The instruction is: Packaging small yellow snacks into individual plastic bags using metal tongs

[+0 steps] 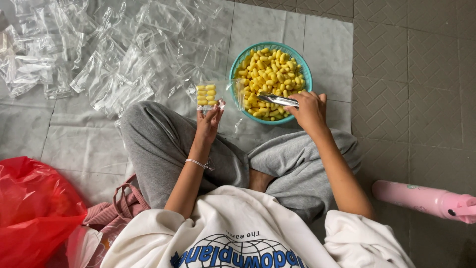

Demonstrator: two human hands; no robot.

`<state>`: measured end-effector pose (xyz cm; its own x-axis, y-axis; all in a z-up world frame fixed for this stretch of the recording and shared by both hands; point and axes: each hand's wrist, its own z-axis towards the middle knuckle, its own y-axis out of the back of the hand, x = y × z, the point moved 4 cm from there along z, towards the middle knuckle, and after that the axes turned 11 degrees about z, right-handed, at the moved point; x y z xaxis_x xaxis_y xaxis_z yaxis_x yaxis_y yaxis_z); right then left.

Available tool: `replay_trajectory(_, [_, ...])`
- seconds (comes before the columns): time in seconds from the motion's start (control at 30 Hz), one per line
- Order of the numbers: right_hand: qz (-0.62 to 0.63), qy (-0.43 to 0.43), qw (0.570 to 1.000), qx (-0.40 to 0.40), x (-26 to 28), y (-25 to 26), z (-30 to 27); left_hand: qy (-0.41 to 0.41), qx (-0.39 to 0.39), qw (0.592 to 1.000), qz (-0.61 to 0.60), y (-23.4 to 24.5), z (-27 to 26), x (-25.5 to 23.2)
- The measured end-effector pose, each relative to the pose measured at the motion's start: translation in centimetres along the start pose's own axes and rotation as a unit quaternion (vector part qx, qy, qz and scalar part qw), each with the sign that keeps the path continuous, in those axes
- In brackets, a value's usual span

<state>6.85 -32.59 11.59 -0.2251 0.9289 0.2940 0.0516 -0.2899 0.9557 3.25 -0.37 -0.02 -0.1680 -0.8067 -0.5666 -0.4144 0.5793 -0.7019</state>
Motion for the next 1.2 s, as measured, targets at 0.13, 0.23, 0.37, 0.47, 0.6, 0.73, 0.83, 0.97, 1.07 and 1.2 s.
replay_trajectory(0.13, [-0.005, 0.039, 0.999, -0.020, 0.9, -0.6, 0.5, 0.000, -0.012, 1.000, -0.010, 1.9, 1.7, 1.0])
replay_trajectory(0.23, [-0.032, 0.055, 0.997, -0.044, 1.4, -0.1, 0.6, -0.001, -0.019, 1.000, 0.008, 2.1, 1.6, 1.0])
replay_trajectory(0.37, [-0.036, 0.077, 0.994, -0.074, 2.8, -0.3, 1.7, 0.000, -0.022, 1.000, 0.001, 1.4, 1.3, 0.6])
replay_trajectory(0.47, [-0.082, 0.110, 0.986, -0.098, 3.2, -1.9, 2.8, 0.002, -0.025, 1.000, -0.003, 0.8, 0.8, 0.2])
replay_trajectory(0.6, [-0.120, 0.146, 0.973, -0.129, 4.9, -1.7, 3.4, -0.005, -0.028, 1.000, -0.006, 1.3, 1.1, 0.4])
replay_trajectory(0.73, [-0.041, 0.095, 0.988, -0.113, 5.4, 1.4, 2.5, -0.010, -0.025, 1.000, -0.006, 2.4, 1.9, 1.2])
replay_trajectory(0.83, [0.122, 0.024, 0.991, -0.057, 4.6, 2.9, 1.4, -0.013, -0.016, 1.000, -0.005, 3.1, 2.6, 1.8])
replay_trajectory(0.97, [0.182, -0.007, 0.982, -0.042, 5.4, 4.0, 0.3, -0.019, -0.009, 1.000, 0.004, 3.5, 3.2, 2.4])
replay_trajectory(1.07, [0.208, -0.026, 0.978, -0.018, 4.9, 3.5, 0.4, -0.018, -0.013, 1.000, -0.013, 4.2, 4.0, 3.0])
replay_trajectory(1.2, [0.313, -0.073, 0.947, 0.002, 4.0, 1.2, 0.1, -0.017, -0.006, 1.000, -0.014, 4.1, 3.5, 2.9])
